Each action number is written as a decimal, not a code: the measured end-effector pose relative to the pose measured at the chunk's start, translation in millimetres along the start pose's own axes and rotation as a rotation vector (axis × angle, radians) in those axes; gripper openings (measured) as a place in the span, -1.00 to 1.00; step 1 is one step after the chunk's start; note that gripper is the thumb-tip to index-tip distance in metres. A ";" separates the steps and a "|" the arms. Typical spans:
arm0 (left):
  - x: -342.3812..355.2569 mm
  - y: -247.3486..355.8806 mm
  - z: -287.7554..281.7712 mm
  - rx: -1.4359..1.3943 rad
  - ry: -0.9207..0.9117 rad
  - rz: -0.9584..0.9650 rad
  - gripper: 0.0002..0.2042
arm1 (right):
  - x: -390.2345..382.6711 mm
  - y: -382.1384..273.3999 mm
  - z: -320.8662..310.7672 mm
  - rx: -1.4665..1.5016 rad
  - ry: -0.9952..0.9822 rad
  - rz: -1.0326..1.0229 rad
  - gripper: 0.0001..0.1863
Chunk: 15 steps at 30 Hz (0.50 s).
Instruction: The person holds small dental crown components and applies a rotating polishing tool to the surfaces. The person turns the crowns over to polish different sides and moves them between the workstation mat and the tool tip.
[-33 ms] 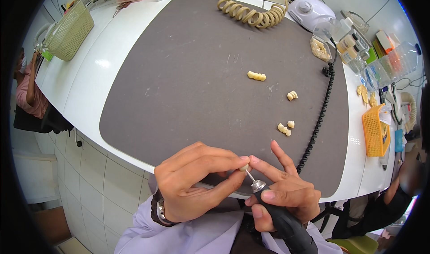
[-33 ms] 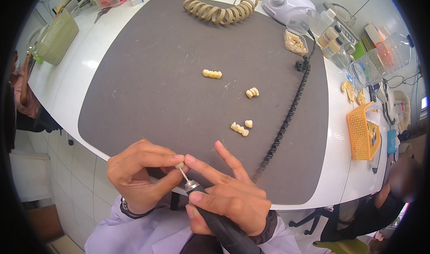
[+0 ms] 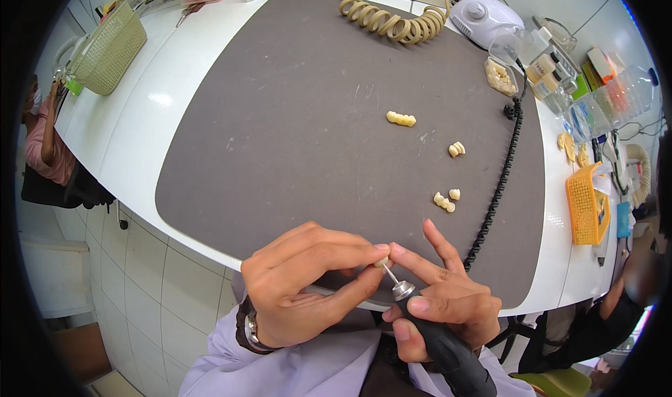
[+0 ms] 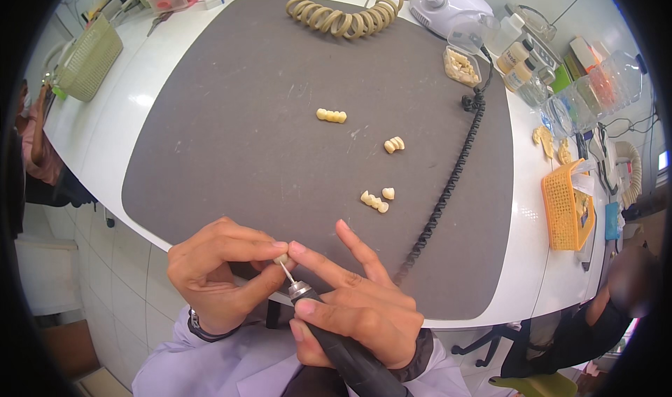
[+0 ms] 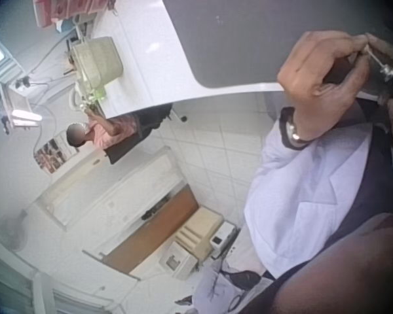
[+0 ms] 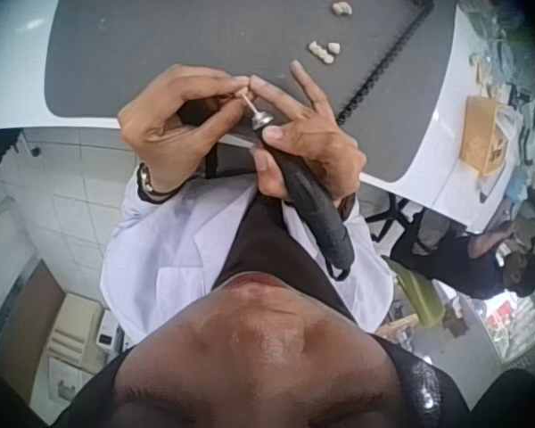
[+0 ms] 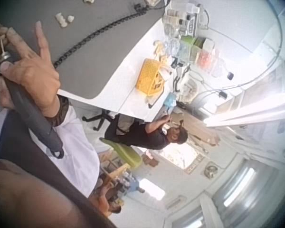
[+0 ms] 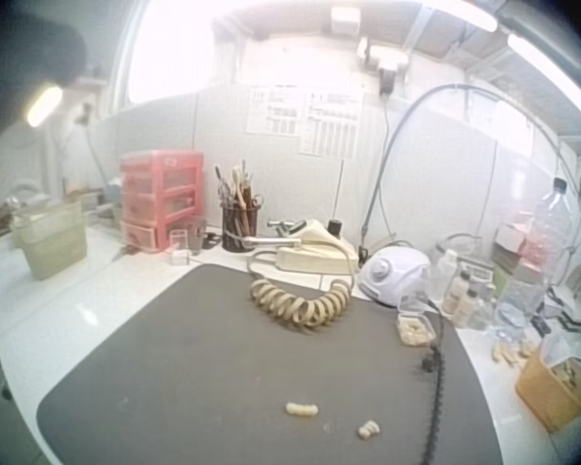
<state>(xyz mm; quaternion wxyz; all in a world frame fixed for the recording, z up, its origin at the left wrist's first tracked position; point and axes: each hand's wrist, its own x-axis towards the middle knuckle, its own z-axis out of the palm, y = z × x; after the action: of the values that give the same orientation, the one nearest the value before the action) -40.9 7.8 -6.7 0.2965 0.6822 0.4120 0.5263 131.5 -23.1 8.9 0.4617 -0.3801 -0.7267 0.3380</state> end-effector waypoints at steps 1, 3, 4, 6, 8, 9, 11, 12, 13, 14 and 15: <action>0.0 0.3 0.0 -0.001 0.001 -0.005 -0.78 | 0.1 0.0 0.3 -0.002 0.004 0.003 -0.65; 0.2 0.9 0.0 -0.002 0.001 -0.008 -0.78 | 0.3 -0.3 0.1 -0.008 0.000 0.006 -0.65; 0.2 1.1 -0.1 -0.001 0.001 -0.007 -0.78 | 0.4 -0.4 0.0 -0.010 -0.002 0.008 -0.65; 0.2 1.3 0.0 0.002 0.001 -0.003 -0.79 | 0.5 -0.4 -0.9 -0.010 -0.010 0.000 -0.65; -0.1 0.8 0.2 0.005 0.001 0.005 -0.79 | 0.7 -0.4 -1.2 -0.010 -0.017 -0.006 -0.65; -0.3 0.5 0.3 0.004 0.005 0.003 -0.78 | 0.9 -0.3 -1.3 -0.010 -0.019 -0.008 -0.65; -0.7 0.3 0.8 0.000 0.012 0.001 -0.78 | 0.8 0.1 -1.2 -0.005 -0.017 -0.012 -0.66; -0.9 0.3 1.1 0.000 0.013 -0.003 -0.78 | 0.7 0.4 -1.0 -0.001 -0.013 -0.013 -0.66; -1.2 0.4 1.3 -0.001 0.015 -0.007 -0.78 | 0.6 0.6 -0.7 0.003 -0.008 -0.014 -0.66; -1.4 0.6 1.4 0.000 0.017 -0.012 -0.78 | 0.9 -0.4 0.1 0.017 0.013 -0.008 -0.62; -1.4 0.6 1.4 0.003 0.015 -0.010 -0.78 | 1.4 -2.3 1.2 0.031 0.035 -0.003 -0.58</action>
<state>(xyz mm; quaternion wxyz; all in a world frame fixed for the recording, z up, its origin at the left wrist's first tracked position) -39.6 6.4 -7.2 0.2951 0.6766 0.4186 0.5291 129.4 -23.1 11.0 0.4807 -0.3778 -0.7137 0.3418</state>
